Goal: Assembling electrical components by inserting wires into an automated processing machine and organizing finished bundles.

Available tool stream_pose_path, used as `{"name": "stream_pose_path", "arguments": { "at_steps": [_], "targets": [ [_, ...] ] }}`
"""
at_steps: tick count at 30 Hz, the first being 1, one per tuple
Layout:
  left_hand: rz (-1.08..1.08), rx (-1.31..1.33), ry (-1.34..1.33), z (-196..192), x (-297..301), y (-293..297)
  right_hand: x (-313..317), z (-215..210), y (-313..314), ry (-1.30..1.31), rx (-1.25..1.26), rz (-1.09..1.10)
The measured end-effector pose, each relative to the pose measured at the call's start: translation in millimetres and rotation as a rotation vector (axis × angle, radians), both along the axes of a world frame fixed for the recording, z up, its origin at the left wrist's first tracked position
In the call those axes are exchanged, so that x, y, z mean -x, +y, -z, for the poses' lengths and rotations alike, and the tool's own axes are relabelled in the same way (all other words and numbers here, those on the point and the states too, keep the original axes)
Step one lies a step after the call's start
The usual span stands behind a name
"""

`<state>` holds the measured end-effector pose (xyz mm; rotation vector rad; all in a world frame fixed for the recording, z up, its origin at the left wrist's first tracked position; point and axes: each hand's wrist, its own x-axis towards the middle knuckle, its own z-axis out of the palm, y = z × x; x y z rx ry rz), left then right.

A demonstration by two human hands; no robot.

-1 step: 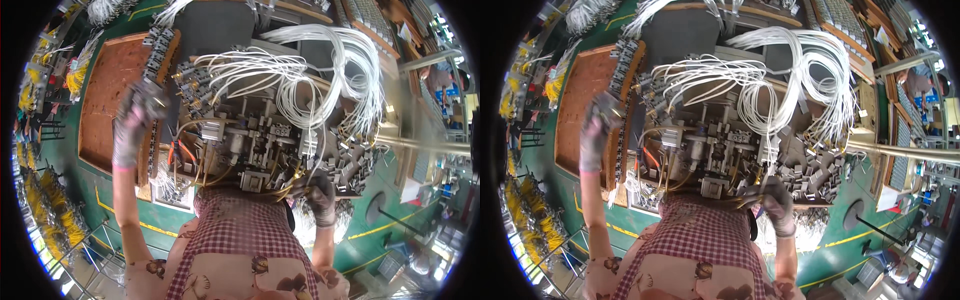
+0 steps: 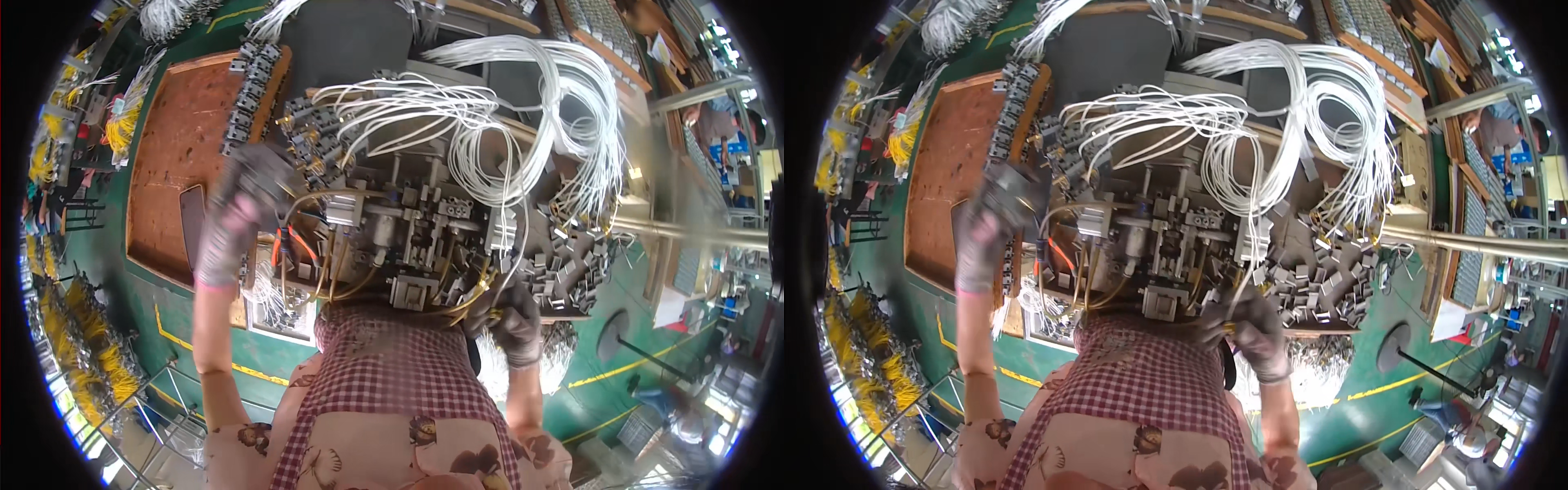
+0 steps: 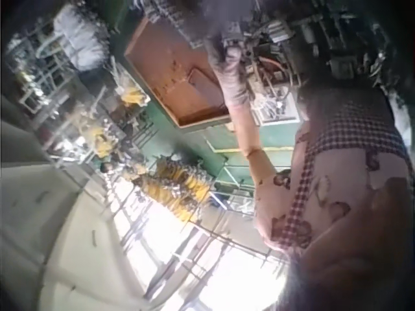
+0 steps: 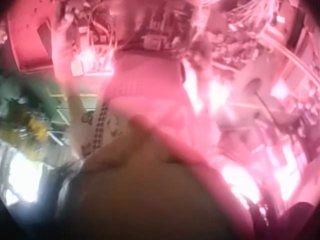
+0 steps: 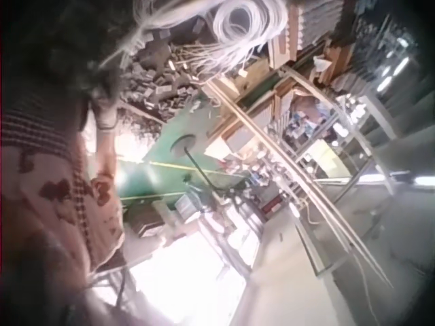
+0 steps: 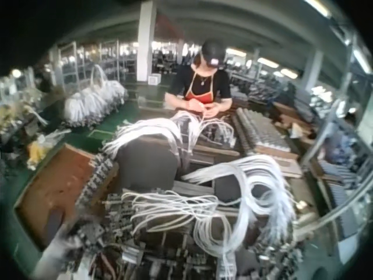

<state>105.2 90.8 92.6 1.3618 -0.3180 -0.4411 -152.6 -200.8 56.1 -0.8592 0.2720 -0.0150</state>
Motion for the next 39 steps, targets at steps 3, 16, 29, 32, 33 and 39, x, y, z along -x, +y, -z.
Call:
{"name": "stream_pose_path", "arguments": {
  "at_steps": [3, 16, 29, 32, 33, 39],
  "targets": [
    [0.370, -0.033, 0.173, 32, 55, -38, -41, -1, 27, -0.204, 0.142, 0.015],
    [0.518, -0.372, -0.479, 75, 106, -92, -60, 28, 18, -0.319, 1.117, 0.100],
    [0.442, -0.163, -0.400, 102, 112, -70, -63, 33, 29, -0.218, 1.014, -0.029],
    [0.506, -0.297, -0.734, 94, 97, -71, -62, 33, 29, -0.207, 0.956, -0.031],
    [0.507, -0.295, -0.732, 92, 96, -72, -61, 36, 29, -0.199, 0.951, -0.037],
    [0.366, -0.073, 0.066, 98, 120, -78, -63, 21, 20, -0.237, 0.995, -0.130]
  ]
}}
